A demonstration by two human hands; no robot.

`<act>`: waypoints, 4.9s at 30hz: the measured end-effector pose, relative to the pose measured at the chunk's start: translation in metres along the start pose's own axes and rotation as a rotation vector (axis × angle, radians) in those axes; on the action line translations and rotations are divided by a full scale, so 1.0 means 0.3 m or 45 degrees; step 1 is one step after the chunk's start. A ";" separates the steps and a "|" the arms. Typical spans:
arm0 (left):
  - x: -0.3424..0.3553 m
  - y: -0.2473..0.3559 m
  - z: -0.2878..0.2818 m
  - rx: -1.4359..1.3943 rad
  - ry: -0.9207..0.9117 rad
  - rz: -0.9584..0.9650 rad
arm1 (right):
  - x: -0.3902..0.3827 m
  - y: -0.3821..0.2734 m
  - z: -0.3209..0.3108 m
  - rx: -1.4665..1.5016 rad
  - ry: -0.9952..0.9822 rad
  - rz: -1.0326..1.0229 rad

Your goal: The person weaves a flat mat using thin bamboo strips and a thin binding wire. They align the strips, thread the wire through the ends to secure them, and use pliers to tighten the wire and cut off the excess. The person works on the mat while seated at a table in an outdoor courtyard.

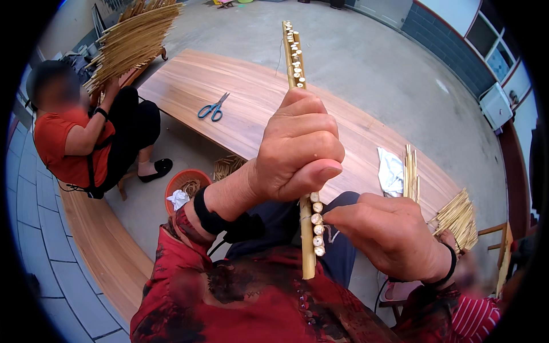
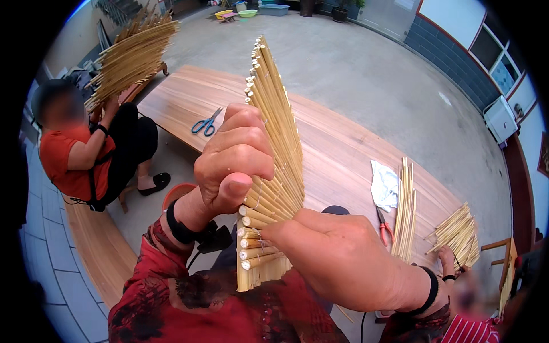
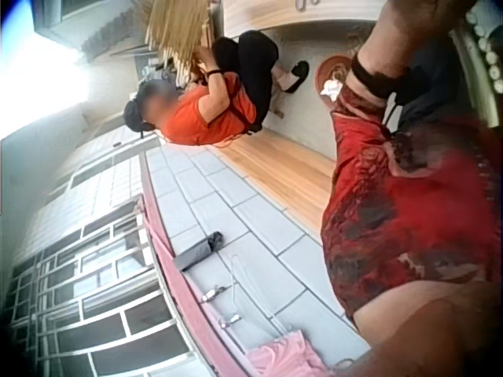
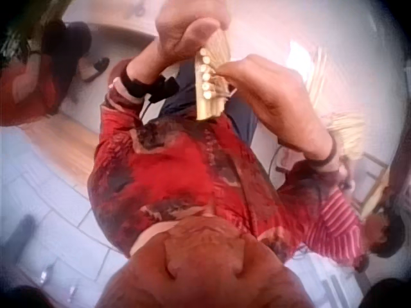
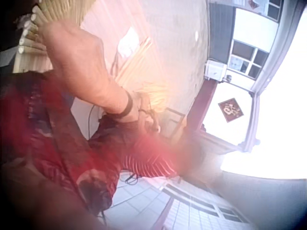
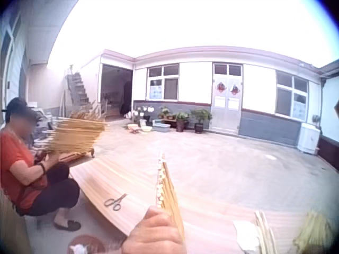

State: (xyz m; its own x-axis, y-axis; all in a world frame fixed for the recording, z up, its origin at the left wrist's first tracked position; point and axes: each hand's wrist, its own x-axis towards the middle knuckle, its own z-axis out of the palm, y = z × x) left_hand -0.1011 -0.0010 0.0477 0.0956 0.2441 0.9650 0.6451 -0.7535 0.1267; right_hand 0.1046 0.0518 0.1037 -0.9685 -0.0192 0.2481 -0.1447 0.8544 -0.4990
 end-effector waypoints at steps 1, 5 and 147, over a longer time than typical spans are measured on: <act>0.013 0.005 0.008 0.023 -0.073 -0.034 | -0.010 0.000 -0.011 -0.003 0.059 0.041; 0.047 -0.013 0.106 -0.002 -0.029 0.026 | -0.063 0.017 -0.070 -0.052 0.024 0.157; 0.169 -0.210 0.238 0.332 -0.788 -0.095 | -0.135 0.314 -0.137 -1.627 0.591 -0.339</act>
State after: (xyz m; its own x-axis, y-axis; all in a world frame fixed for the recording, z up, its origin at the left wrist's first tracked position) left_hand -0.0827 0.1023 0.0722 0.4102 0.6530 0.6366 0.8211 -0.5683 0.0538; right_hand 0.1385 0.1546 0.0807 -0.7496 -0.2979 0.5911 0.2151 0.7349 0.6431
